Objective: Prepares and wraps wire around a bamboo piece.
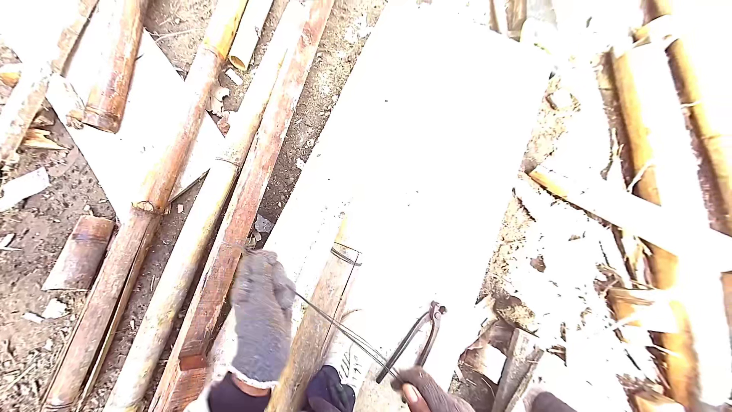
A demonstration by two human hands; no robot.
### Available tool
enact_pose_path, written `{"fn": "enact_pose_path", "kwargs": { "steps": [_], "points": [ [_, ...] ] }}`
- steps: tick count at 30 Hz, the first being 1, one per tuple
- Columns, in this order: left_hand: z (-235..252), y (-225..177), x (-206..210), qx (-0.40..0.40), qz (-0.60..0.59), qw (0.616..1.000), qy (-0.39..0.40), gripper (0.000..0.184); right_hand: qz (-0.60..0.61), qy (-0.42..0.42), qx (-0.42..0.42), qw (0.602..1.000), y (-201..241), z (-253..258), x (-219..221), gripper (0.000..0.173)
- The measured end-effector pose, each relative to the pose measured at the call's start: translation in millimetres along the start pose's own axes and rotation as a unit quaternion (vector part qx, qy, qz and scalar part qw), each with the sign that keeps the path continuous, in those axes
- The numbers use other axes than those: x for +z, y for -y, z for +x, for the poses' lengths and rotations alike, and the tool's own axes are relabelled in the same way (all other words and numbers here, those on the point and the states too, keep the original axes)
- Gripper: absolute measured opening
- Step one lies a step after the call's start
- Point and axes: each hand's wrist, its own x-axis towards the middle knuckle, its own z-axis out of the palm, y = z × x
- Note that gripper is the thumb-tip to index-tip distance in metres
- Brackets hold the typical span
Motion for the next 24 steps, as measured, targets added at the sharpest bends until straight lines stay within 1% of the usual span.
{"fn": "enact_pose_path", "kwargs": {
  "steps": [1,4,6,8,9,10,11,12,13,14,15,16,17,18,19,20,21,23,24],
  "points": [
    [-12.4,10.3,6.9,-0.016,0.014,0.999,0.027,0.03,-0.006,-0.005,-0.003,1.0,10.5,8.7,-3.0,0.046],
    [-34.9,36.2,26.9,-0.065,0.001,0.991,0.117,0.029,-0.008,-0.089,-0.03,0.996,40.5,37.5,4.9,0.043],
    [-27.1,41.8,29.4,-0.098,-0.022,0.988,0.119,0.03,-0.005,-0.116,-0.044,0.992,46.4,51.5,14.2,0.039],
    [-16.6,41.8,26.8,-0.132,-0.074,0.984,0.097,0.032,0.014,-0.116,-0.059,0.991,47.7,54.2,18.5,0.037],
    [-12.9,41.9,24.6,-0.138,-0.086,0.982,0.1,0.034,0.035,-0.118,-0.063,0.99,47.5,52.6,18.4,0.036],
    [-11.0,41.9,20.3,-0.138,-0.066,0.98,0.124,0.035,0.066,-0.123,-0.063,0.988,46.8,49.2,16.8,0.035],
    [-10.6,41.9,14.4,-0.128,-0.008,0.979,0.156,0.035,0.1,-0.127,-0.053,0.985,44.7,44.0,12.9,0.034],
    [-11.1,42.0,7.2,-0.109,0.087,0.973,0.184,0.035,0.128,-0.134,-0.041,0.982,40.5,38.1,6.1,0.034],
    [-12.7,43.7,-0.6,-0.085,0.207,0.954,0.201,0.038,0.143,-0.146,-0.032,0.978,34.3,32.4,-3.7,0.035],
    [-17.0,47.7,-7.9,-0.066,0.338,0.918,0.197,0.054,0.146,-0.166,-0.019,0.975,26.6,28.1,-15.5,0.036],
    [-24.1,53.9,-14.1,-0.061,0.457,0.87,0.176,0.084,0.139,-0.192,-0.004,0.972,17.9,25.8,-29.6,0.037],
    [-32.8,60.5,-17.8,-0.077,0.554,0.815,0.152,0.109,0.129,-0.22,0.011,0.967,8.9,26.1,-44.1,0.038],
    [-41.0,68.1,-20.4,-0.1,0.623,0.762,0.143,0.124,0.117,-0.246,0.031,0.962,0.7,28.7,-57.9,0.038],
    [-46.6,76.2,-21.6,-0.131,0.667,0.719,0.144,0.133,0.107,-0.268,0.047,0.956,-6.5,32.8,-69.1,0.038],
    [-48.6,84.0,-21.9,-0.158,0.688,0.692,0.147,0.135,0.102,-0.291,0.056,0.949,-14.7,38.5,-76.3,0.038],
    [-48.0,90.7,-22.4,-0.168,0.692,0.686,0.147,0.131,0.103,-0.308,0.062,0.944,-23.4,45.1,-79.8,0.038],
    [-46.2,95.2,-22.5,-0.167,0.687,0.692,0.148,0.127,0.108,-0.315,0.066,0.941,-30.9,52.3,-80.1,0.039],
    [-44.5,98.4,-24.4,-0.159,0.671,0.708,0.152,0.122,0.12,-0.294,0.067,0.946,-42.3,64.4,-71.5,0.039],
    [-42.5,97.6,-26.6,-0.158,0.661,0.716,0.158,0.122,0.124,-0.277,0.062,0.951,-46.8,70.8,-63.7,0.039]
  ]
}}
